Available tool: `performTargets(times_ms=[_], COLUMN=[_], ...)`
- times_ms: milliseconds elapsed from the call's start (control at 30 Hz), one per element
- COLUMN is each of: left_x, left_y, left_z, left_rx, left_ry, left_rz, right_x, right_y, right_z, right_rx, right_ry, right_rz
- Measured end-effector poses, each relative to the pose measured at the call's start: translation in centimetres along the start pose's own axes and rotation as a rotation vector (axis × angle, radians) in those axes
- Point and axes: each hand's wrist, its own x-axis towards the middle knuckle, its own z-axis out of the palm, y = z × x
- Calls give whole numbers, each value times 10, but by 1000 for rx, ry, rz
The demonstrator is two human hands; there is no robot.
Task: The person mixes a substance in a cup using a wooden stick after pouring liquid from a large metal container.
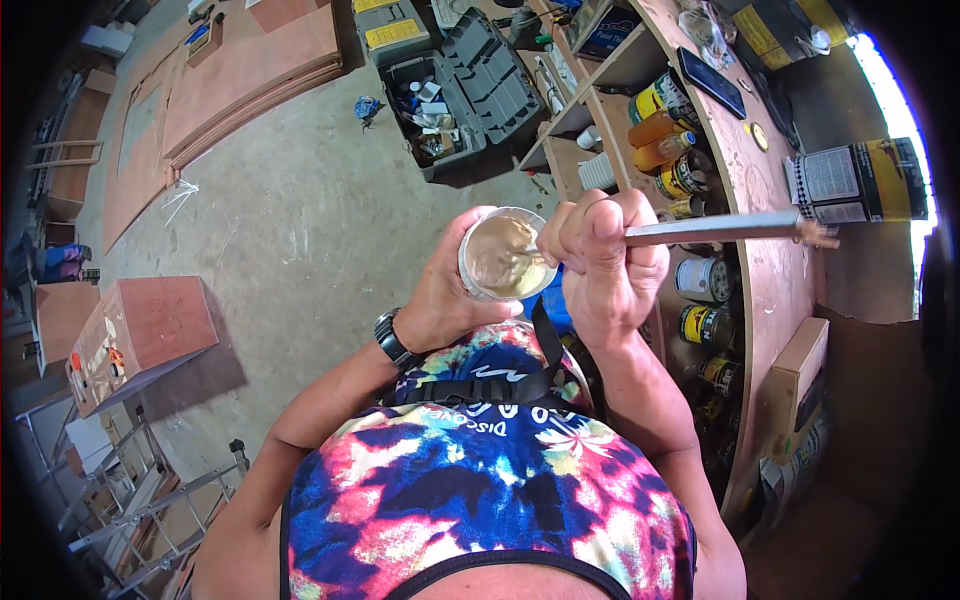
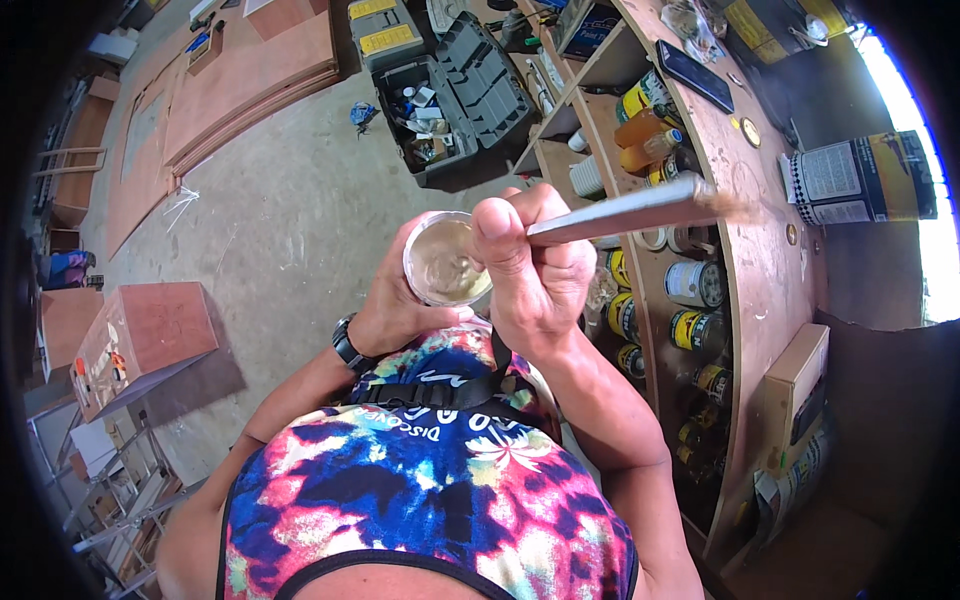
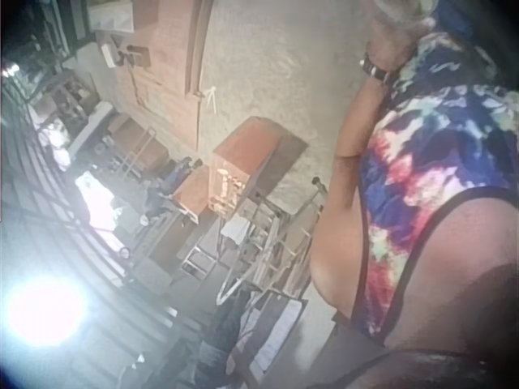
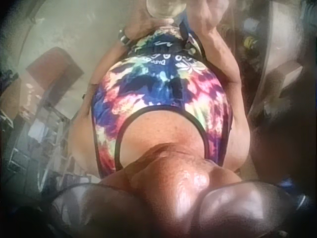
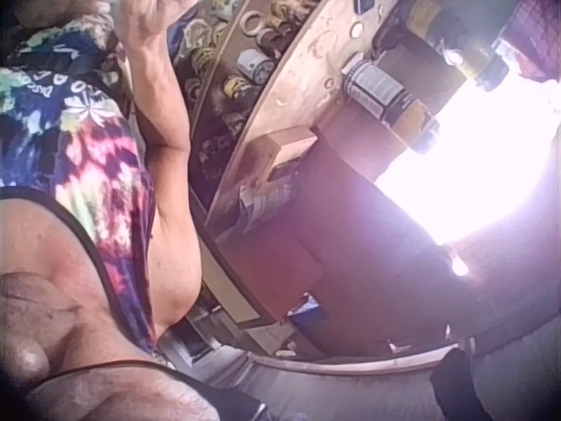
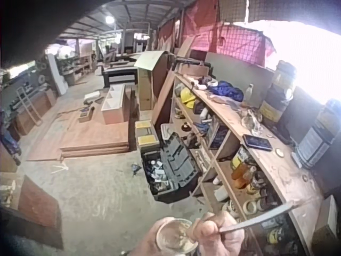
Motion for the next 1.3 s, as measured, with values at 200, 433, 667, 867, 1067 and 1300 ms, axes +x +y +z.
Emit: performTargets(times_ms=[200, 433, 667, 867, 1067, 1300], left_x=[0, 0, 1, -1, -1, -2], left_y=[-4, -4, 2, 1, 5, 2], left_z=[-4, -4, 1, 1, 2, 2], left_rx=[61, -53, -103, -98, 15, 55], left_ry=[3, 19, 19, 22, 10, 1], left_rz=[14, 7, -8, -11, -6, 7], right_x=[1, 21, 27, 23, 5, 11], right_y=[16, -17, -29, -22, 3, -15], right_z=[5, 2, 8, -2, 0, 7], right_rx=[102, 259, 212, 332, 274, 140], right_ry=[-1, 127, 213, 16, -95, 63], right_rz=[-40, 10, 185, 14, -6, 135])
